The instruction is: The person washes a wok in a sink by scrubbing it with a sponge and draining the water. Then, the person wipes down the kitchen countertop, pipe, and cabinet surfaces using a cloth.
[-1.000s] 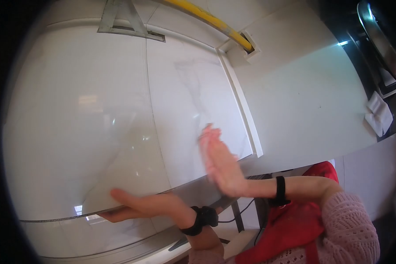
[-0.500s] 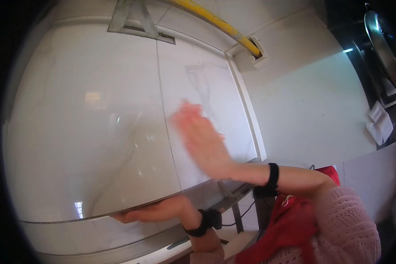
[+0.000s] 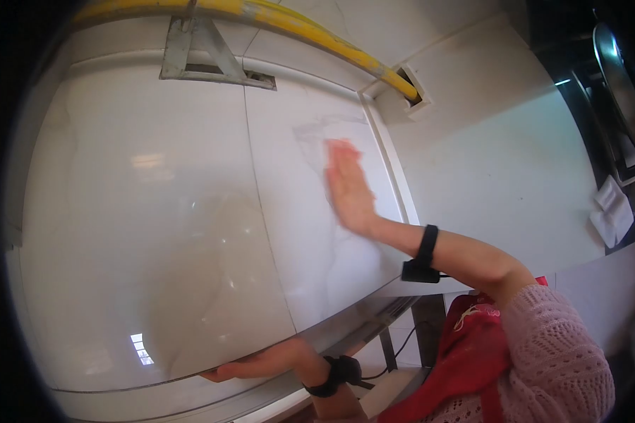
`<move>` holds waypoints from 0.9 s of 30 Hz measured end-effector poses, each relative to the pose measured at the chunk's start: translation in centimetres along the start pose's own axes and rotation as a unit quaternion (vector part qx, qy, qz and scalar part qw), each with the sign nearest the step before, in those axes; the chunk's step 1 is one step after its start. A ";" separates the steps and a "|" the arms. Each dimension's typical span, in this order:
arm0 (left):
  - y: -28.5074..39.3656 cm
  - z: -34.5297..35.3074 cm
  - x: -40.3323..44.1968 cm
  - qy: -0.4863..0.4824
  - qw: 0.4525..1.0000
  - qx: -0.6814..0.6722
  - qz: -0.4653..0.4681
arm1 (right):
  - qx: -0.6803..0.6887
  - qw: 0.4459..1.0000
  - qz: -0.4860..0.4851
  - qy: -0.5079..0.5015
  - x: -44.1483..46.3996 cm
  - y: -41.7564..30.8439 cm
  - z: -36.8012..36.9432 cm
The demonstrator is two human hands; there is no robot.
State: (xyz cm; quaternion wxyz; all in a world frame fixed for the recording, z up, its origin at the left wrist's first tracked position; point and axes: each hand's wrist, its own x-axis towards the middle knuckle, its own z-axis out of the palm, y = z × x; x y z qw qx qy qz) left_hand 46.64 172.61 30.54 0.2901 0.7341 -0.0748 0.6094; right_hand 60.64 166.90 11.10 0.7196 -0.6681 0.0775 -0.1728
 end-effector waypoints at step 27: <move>-1.5 -3.4 -0.6 -0.174 0.967 0.129 0.137 | -0.007 0.997 -0.078 -0.010 14.2 3.8 1.7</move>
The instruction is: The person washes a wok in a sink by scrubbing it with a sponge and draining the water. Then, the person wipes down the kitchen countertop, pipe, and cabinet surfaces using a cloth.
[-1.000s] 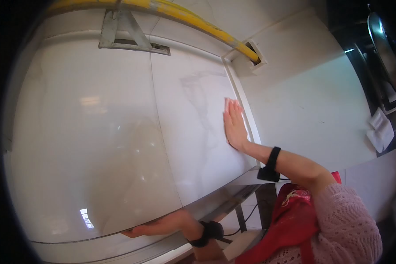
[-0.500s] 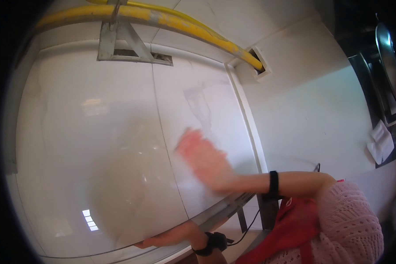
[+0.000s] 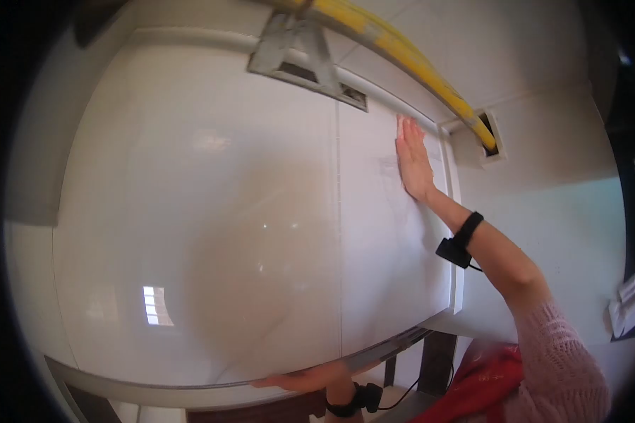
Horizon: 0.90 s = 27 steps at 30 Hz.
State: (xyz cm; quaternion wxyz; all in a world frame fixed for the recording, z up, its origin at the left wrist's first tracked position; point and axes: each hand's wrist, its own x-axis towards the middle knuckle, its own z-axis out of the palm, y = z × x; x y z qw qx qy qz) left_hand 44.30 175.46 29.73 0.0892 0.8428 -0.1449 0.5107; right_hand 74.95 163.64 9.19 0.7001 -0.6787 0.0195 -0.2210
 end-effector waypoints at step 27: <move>1.2 2.1 0.8 0.218 0.940 -0.202 -0.165 | 0.079 0.984 -0.151 -0.050 0.2 -16.8 -0.2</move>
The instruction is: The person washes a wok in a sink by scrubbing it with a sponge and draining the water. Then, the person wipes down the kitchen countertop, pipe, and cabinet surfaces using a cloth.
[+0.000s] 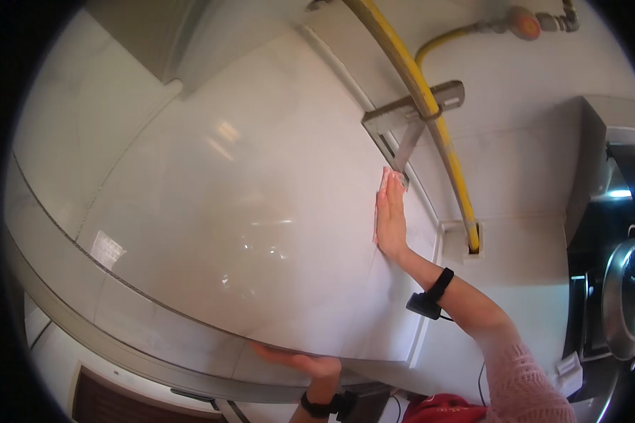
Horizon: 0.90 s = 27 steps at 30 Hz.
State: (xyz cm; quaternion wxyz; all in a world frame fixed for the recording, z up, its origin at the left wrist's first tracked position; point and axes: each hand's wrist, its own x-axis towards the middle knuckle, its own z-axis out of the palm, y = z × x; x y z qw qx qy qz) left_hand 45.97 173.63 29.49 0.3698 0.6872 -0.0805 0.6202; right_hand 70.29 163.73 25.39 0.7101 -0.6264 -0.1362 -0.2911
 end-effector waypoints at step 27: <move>0.2 -1.0 0.6 -0.019 0.995 0.040 0.086 | 0.104 0.786 -0.596 -0.127 5.4 -31.1 6.2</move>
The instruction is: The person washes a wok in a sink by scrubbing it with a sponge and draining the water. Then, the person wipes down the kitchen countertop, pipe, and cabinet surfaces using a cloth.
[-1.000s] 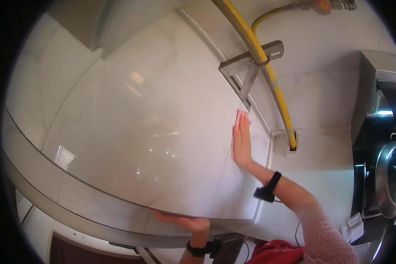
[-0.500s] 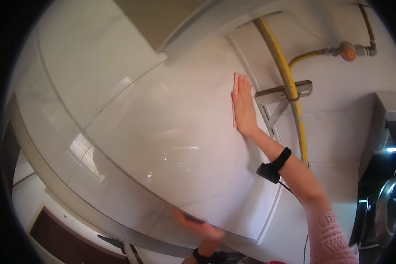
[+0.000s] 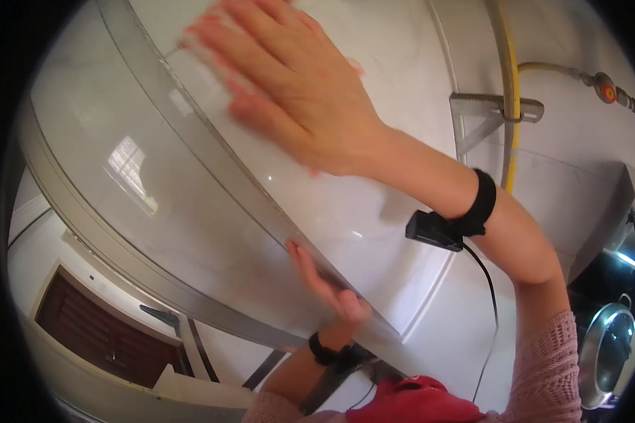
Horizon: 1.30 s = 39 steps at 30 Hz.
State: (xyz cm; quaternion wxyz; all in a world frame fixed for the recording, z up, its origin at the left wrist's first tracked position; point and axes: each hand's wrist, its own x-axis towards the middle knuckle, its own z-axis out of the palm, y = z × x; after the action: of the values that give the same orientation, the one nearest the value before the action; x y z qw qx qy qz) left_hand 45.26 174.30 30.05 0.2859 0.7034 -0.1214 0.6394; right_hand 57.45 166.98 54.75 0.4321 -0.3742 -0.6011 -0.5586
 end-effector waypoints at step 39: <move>-2.0 -0.6 7.7 -0.045 0.995 0.077 0.055 | -0.054 0.940 0.336 0.008 -10.5 -10.9 0.5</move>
State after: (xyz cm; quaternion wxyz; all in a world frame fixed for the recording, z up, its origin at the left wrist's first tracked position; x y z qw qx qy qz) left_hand 47.00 177.77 37.00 0.1899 0.7437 -0.1230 0.6291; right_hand 50.86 166.79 41.06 0.5788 -0.5726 -0.4055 -0.4156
